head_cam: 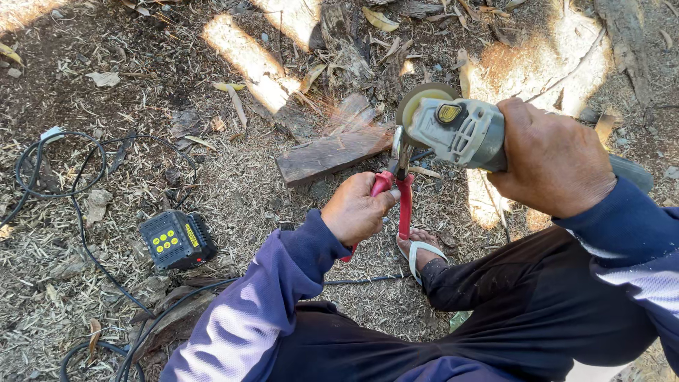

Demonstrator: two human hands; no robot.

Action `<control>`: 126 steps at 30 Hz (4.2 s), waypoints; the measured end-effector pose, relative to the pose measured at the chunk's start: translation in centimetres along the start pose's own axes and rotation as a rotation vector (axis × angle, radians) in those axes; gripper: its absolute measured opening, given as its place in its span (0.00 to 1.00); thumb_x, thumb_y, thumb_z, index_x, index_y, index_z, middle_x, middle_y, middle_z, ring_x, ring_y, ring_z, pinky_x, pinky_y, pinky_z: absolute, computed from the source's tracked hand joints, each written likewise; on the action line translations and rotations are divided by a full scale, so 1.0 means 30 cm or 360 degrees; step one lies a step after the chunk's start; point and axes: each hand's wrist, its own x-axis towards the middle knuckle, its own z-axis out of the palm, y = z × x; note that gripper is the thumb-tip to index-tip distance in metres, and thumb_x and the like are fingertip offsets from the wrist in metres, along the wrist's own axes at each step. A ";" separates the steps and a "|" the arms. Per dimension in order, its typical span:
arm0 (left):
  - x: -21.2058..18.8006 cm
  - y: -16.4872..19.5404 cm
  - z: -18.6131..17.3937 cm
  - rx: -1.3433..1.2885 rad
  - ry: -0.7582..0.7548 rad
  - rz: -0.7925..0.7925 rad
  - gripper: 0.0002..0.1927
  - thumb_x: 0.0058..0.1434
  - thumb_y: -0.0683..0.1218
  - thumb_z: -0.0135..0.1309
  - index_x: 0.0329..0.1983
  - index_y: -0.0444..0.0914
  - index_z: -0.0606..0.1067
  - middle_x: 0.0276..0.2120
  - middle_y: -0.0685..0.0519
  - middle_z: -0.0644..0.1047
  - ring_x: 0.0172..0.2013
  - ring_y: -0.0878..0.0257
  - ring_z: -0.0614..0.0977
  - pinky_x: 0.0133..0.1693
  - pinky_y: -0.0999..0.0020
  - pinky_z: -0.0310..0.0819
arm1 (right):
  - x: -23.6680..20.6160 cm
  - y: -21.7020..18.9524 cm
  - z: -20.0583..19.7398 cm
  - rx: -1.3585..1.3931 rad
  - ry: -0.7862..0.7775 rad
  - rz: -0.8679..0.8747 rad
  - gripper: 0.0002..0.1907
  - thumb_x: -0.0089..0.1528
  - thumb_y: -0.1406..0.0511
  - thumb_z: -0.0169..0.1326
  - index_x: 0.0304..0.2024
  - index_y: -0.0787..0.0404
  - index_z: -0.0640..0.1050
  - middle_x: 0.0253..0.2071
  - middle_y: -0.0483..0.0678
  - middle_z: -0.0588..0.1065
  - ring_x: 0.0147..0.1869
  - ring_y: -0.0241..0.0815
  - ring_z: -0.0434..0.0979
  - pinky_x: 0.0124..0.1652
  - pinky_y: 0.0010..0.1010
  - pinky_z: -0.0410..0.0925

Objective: The person uses an angle grinder to sharpen the jaws of a pair of pliers held in the other hand. The person repeatedly grinds the metal surfaces of the pliers, creating sparks, and then sets the tools down.

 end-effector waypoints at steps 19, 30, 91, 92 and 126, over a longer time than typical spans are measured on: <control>-0.009 -0.025 -0.025 0.0077 0.0056 0.0005 0.07 0.68 0.45 0.51 0.37 0.36 0.74 0.18 0.60 0.68 0.16 0.71 0.68 0.19 0.71 0.65 | -0.008 -0.003 0.006 -0.0015 0.0004 -0.0010 0.31 0.50 0.61 0.69 0.50 0.65 0.70 0.34 0.58 0.77 0.36 0.60 0.81 0.36 0.49 0.74; -0.018 -0.016 -0.084 0.0017 0.0002 -0.0148 0.13 0.69 0.50 0.53 0.31 0.38 0.72 0.20 0.58 0.72 0.16 0.70 0.72 0.18 0.72 0.66 | -0.006 0.047 -0.029 -0.0094 0.0012 0.0129 0.34 0.51 0.60 0.69 0.54 0.66 0.69 0.31 0.59 0.77 0.31 0.59 0.81 0.33 0.47 0.75; 0.604 -0.725 -0.193 -0.0769 0.1093 0.0270 0.02 0.68 0.38 0.50 0.41 0.38 0.71 0.34 0.53 0.79 0.27 0.69 0.79 0.29 0.73 0.72 | 0.154 0.230 0.752 0.0604 -0.0394 0.0215 0.44 0.48 0.58 0.70 0.61 0.69 0.67 0.49 0.64 0.79 0.49 0.57 0.84 0.50 0.44 0.76; 0.621 -0.722 -0.201 -0.0658 0.1085 0.0228 0.02 0.70 0.39 0.50 0.42 0.37 0.73 0.33 0.53 0.80 0.26 0.71 0.76 0.28 0.74 0.71 | 0.153 0.229 0.783 0.0636 -0.0442 0.0250 0.44 0.47 0.58 0.71 0.61 0.68 0.67 0.48 0.64 0.79 0.48 0.57 0.84 0.50 0.44 0.76; 0.678 -0.633 -0.350 0.0707 0.1112 0.0048 0.14 0.70 0.55 0.50 0.40 0.40 0.74 0.23 0.52 0.78 0.25 0.61 0.81 0.31 0.61 0.73 | 0.167 0.396 1.003 0.1062 -0.0523 0.0389 0.41 0.43 0.63 0.71 0.55 0.68 0.69 0.46 0.61 0.80 0.48 0.54 0.84 0.50 0.43 0.76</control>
